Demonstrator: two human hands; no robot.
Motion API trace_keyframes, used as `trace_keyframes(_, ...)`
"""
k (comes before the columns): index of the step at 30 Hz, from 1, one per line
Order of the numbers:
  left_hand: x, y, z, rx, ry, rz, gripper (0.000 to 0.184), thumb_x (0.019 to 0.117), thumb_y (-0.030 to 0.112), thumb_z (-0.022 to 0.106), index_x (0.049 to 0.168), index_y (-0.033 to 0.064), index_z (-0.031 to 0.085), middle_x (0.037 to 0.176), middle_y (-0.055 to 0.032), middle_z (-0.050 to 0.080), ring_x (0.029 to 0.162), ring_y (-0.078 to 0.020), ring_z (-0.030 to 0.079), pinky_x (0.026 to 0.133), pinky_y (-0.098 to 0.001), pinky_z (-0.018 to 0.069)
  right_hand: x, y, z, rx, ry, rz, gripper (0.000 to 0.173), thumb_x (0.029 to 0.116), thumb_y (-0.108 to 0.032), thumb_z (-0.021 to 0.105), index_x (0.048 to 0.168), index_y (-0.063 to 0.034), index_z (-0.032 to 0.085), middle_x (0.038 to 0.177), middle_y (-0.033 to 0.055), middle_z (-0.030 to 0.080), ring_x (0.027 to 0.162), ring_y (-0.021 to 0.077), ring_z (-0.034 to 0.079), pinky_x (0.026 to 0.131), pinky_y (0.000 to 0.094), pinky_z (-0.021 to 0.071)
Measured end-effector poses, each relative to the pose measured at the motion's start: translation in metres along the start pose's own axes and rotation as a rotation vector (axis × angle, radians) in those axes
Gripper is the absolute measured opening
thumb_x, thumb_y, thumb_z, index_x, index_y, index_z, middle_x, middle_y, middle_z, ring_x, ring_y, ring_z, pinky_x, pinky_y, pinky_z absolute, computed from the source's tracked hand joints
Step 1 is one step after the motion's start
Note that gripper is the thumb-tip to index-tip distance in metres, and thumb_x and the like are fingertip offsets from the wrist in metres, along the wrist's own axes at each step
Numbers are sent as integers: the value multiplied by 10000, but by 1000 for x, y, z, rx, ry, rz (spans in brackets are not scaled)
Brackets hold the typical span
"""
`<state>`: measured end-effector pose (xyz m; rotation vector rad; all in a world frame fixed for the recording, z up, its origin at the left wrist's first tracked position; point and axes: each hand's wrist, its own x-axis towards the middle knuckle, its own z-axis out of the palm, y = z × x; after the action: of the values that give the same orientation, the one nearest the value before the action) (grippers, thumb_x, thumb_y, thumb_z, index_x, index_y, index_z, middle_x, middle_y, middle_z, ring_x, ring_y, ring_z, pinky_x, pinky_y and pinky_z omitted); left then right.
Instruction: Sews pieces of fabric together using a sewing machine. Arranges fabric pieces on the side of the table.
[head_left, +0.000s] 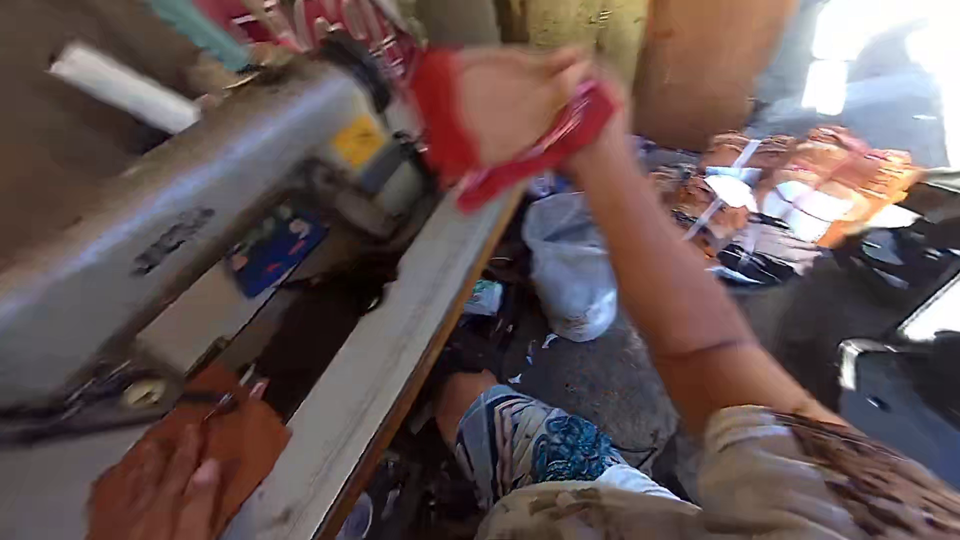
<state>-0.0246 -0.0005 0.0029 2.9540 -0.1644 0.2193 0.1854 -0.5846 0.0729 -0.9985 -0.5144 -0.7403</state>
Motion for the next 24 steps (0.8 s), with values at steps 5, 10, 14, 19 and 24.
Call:
trace_keyframes(5, -18, -4, -15, -61, 136, 32, 660, 1095, 488, 254, 1457, 30, 563, 1532, -212, 503, 1458, -430, 421, 1193, -638, 289, 29, -8, 10, -778, 54, 119, 487, 1059, -244, 466, 1472, 10, 426, 1372, 131, 575, 1204, 140, 591, 1006, 303, 502)
trace_keyframes(10, -27, -10, -10, -172, 74, -2, 450, 1076, 288, 419, 1409, 66, 625, 1518, -123, 544, 1480, -326, 417, 1217, -555, 316, -147, 23, 221, -525, -837, -24, 254, 1004, -131, 592, 1172, 20, 708, 1189, 181, 680, 1148, 248, 647, 1009, 421, 529)
trace_keyframes(14, -31, -16, 3, -188, 95, -5, 432, 1034, 161, 451, 1429, 94, 614, 1532, -95, 534, 1493, -303, 398, 1225, -535, 306, -261, 36, 321, -546, -1593, -17, 401, 1070, -300, 531, 1383, -66, 622, 1434, 154, 589, 1374, 344, 513, 1113, 574, 404)
trace_keyframes(19, -31, -8, 5, -181, 105, -44, 449, 1073, 230, 403, 1483, 151, 570, 1562, -34, 507, 1505, -243, 384, 1246, -503, 248, -264, 38, 333, -695, -1738, 24, 453, 1093, -341, 484, 1412, -29, 559, 1435, 170, 544, 1368, 372, 477, 1077, 589, 397)
trace_keyframes(24, -31, 13, 0, -82, 32, -176, 500, 1099, 383, 321, 1550, 245, 487, 1607, -20, 449, 1507, -300, 366, 1174, -624, 273, -250, 53, 320, -743, -1648, -21, 386, 1071, -315, 535, 1328, -49, 642, 1352, 160, 621, 1328, 364, 539, 1082, 602, 420)
